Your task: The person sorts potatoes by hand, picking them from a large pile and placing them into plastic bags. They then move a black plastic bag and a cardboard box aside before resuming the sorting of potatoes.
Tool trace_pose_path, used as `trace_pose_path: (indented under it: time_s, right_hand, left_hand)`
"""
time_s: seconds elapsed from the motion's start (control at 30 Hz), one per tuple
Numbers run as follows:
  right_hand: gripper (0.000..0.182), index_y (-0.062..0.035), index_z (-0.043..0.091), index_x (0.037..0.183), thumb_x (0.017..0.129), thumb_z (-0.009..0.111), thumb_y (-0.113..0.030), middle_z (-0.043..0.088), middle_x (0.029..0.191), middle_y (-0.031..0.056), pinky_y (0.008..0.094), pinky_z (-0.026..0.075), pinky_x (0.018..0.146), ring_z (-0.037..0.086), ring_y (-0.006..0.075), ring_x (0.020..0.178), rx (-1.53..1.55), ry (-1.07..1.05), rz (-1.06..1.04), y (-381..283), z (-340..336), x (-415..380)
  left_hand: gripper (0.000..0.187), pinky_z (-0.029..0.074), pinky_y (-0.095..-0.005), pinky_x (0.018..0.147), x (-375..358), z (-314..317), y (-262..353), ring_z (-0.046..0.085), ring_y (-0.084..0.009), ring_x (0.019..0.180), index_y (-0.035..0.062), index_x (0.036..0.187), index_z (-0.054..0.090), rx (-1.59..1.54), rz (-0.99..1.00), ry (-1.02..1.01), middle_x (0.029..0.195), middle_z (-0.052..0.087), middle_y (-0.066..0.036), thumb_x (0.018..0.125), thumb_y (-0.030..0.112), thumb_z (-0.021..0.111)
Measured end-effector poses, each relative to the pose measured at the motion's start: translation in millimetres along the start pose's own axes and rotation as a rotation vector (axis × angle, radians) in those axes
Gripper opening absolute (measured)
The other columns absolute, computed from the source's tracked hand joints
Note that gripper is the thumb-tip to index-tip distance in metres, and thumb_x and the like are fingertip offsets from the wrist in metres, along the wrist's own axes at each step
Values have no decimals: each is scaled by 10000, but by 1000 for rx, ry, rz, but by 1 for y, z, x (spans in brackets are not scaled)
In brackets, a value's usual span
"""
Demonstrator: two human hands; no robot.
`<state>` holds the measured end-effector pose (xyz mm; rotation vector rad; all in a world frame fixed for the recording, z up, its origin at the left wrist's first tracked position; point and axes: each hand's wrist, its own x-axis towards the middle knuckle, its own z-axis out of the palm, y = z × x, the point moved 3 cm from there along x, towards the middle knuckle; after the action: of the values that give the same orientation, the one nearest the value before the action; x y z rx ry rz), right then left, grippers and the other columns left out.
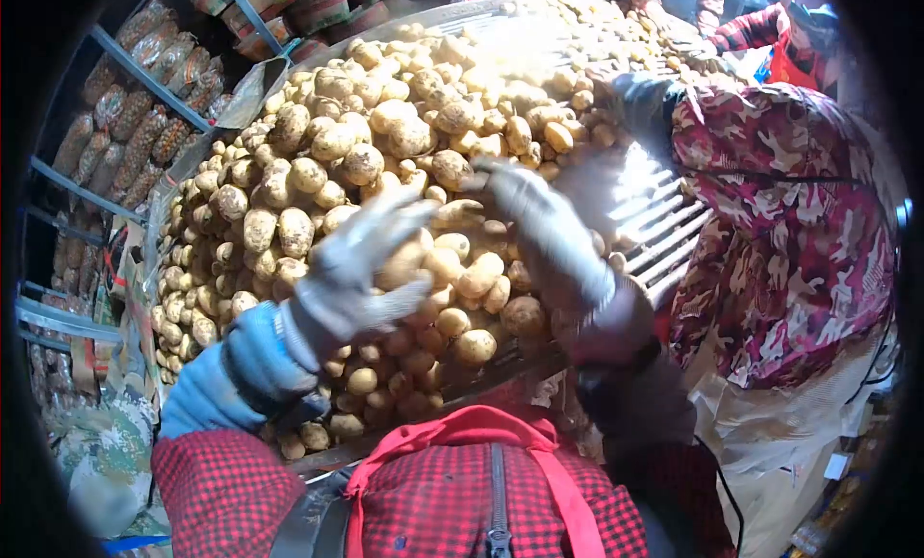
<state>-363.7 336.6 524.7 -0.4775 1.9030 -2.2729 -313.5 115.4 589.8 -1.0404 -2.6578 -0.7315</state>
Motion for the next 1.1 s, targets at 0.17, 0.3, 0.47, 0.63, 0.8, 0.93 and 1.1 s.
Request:
trace_pose_path:
  time_s: [0.17, 0.3, 0.47, 0.63, 0.8, 0.93, 1.1]
  right_hand:
    - [518, -42, 574, 1379, 1002, 653, -387, 679, 1257, 134, 367, 534, 879, 662, 233, 1105, 309, 273, -26, 33, -59, 144]
    - [292, -115, 702, 1226, 1005, 593, -273, 711, 1145, 54, 342, 539, 887, 667, 169, 1057, -634, 187, -70, 65, -93, 257]
    - [292, -192, 744, 1198, 942, 632, -280, 755, 1132, 118, 418, 562, 892, 717, 288, 992, -1354, -102, -31, 138, -102, 352]
    - [297, -166, 746, 1194, 928, 658, -266, 749, 1141, 139, 427, 565, 903, 710, 311, 1001, -1579, -255, -15, 192, -115, 411]
    - [278, -150, 749, 1171, 930, 659, -254, 743, 1156, 140, 425, 561, 916, 701, 314, 1031, -1704, -294, 154, 169, -101, 421]
    - [249, -131, 747, 1133, 937, 662, -258, 737, 1119, 138, 413, 567, 891, 697, 319, 996, -1504, -512, 64, 165, -152, 417]
    - [257, -110, 738, 1101, 922, 697, -290, 736, 1024, 135, 387, 578, 807, 704, 312, 906, -1314, -578, 20, 146, -161, 376]
  left_hand:
    - [625, 452, -499, 1096, -73, -51, -32, 546, -443, 1298, 34, 1391, 586, 370, -199, 61, 1433, 532, -269, 823, 211, 776]
    - [620, 468, -507, 1063, -104, -52, -50, 557, -433, 1263, 54, 1374, 580, 443, -277, -1, 1446, 505, -252, 800, 186, 772]
    - [583, 530, -484, 993, -91, -53, -70, 624, -407, 1163, 59, 1310, 640, 337, -191, 77, 1347, 587, -216, 777, 236, 798]
    - [597, 559, -484, 929, -95, -56, -82, 652, -408, 1111, 83, 1305, 606, 240, -198, 114, 1310, 587, -232, 796, 300, 828]
    - [584, 559, -488, 925, -95, -53, -89, 648, -407, 1118, 79, 1304, 611, 196, -201, 152, 1316, 583, -232, 804, 298, 819]
    - [577, 548, -471, 961, -98, -52, -85, 638, -388, 1150, 70, 1306, 616, 205, -225, 174, 1326, 586, -210, 800, 265, 812]
    - [547, 529, -460, 1028, -96, -50, -86, 617, -393, 1207, 69, 1305, 645, 176, -209, 258, 1349, 583, -202, 797, 199, 801]
